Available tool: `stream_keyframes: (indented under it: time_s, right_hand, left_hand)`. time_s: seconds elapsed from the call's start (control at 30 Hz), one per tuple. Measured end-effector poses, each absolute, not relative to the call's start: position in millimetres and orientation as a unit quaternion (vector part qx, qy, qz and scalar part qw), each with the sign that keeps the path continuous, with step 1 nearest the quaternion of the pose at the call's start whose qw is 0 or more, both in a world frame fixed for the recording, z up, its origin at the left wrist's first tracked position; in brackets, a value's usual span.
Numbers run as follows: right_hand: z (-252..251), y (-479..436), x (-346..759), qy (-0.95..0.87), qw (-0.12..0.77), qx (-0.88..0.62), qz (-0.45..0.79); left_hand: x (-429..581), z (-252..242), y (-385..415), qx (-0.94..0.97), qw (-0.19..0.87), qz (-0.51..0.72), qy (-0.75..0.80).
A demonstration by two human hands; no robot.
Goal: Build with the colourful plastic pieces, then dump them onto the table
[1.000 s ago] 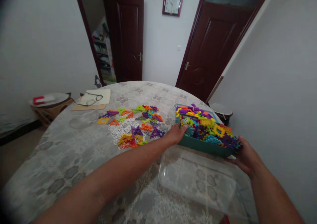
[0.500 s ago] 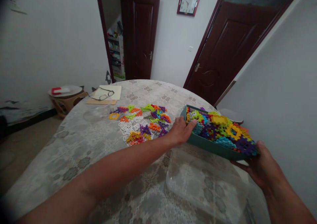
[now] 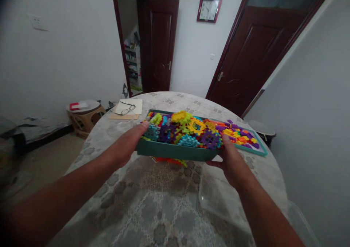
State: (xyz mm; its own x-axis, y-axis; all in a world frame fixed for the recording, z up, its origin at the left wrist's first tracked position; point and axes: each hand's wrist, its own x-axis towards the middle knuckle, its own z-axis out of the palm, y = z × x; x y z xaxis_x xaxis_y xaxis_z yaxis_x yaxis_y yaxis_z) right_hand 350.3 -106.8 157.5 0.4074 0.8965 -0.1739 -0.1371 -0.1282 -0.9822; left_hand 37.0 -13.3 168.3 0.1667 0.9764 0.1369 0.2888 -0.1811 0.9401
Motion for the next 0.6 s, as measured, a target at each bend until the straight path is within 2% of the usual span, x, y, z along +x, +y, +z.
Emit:
stream_keyframes:
  time_s: [0.2, 0.6]
  right_hand:
    - [132.3, -117.2, 298.6, -0.391, 0.535, -0.58, 0.474]
    - [122.7, -152.6, 265.2, -0.527, 0.415, -0.675, 0.308]
  left_hand:
    - [-38.8, 158.8, -22.3, 0.505, 0.577, 0.356, 0.534]
    - [-82.6, 129.9, -2.9, 0.487, 0.591, 0.284, 0.576]
